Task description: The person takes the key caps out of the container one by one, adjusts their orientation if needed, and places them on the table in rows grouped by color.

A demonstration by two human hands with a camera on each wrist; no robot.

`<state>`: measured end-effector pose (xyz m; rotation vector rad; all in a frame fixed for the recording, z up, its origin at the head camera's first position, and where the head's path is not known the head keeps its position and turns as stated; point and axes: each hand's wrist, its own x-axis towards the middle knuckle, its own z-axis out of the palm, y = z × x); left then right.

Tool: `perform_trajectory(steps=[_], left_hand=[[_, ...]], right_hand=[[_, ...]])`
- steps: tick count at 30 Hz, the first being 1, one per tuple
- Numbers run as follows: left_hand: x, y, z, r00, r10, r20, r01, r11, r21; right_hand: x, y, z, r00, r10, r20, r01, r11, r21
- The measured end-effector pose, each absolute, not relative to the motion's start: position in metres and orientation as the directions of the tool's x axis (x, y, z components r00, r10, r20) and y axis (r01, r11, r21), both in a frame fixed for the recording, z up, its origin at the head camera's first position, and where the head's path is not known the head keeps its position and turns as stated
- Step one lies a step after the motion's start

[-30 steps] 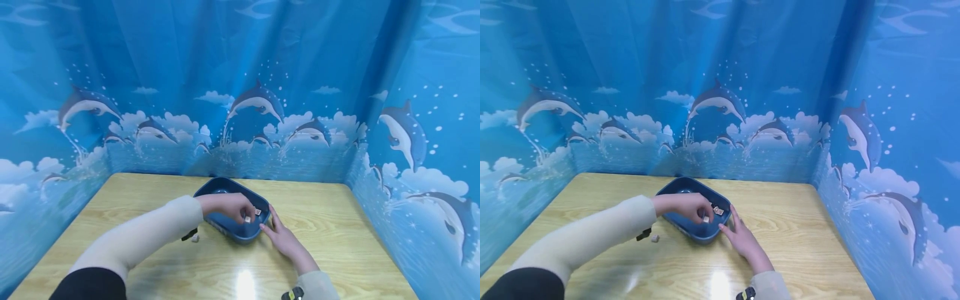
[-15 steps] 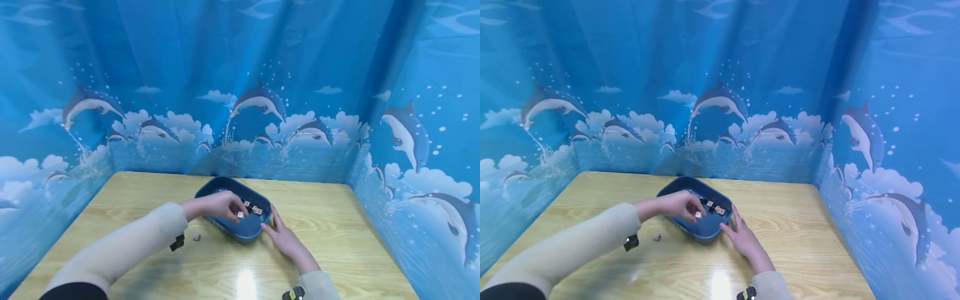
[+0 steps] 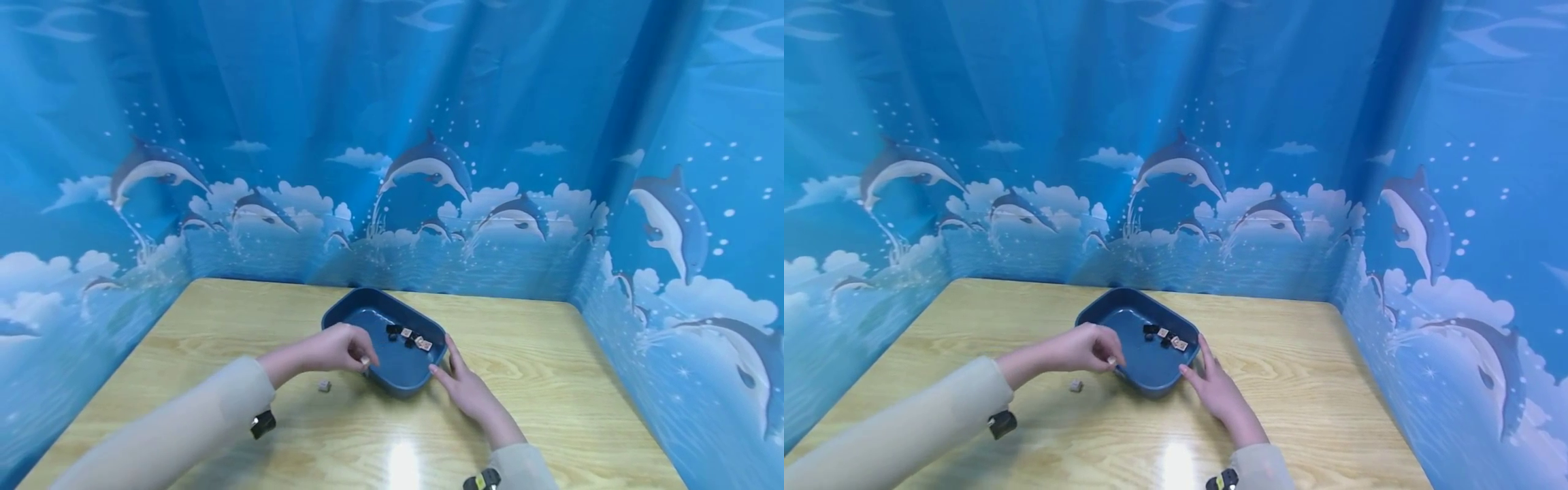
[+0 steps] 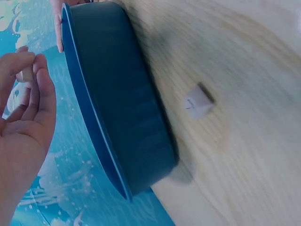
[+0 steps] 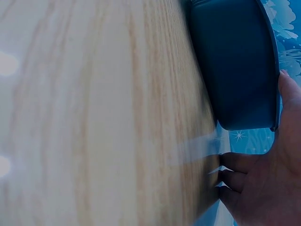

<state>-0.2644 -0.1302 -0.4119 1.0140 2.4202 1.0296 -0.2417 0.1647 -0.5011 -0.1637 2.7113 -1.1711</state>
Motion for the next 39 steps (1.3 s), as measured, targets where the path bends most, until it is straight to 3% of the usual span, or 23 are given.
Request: perform_trajectory(steps=[8,20,33,39], left_hand=[[-0.253,-0.158,-0.421,-0.766,0.642,-0.044,0.393,0.521,0.758],[-0.240,-0.200,-0.438,-0.899,0.434,0.055,0.336,0.606,0.721],[-0.236,-0.212,-0.472,-0.943,0.328,-0.053,0.198,0.683,0.703],[-0.236,-0.211,-0.482,-0.945,0.323,-0.052,0.201,0.698,0.687]], right_hand=[[-0.242,0.164,-0.500,-0.976,-0.173,-0.130,-0.024,0.684,-0.729],[-0.242,0.165,-0.501,-0.975,-0.179,-0.134,-0.025,0.685,-0.728],[-0.243,0.166,-0.497,-0.972,-0.180,-0.149,-0.016,0.688,-0.725],[-0.242,0.166,-0.499,-0.972,-0.181,-0.153,-0.012,0.683,-0.730]])
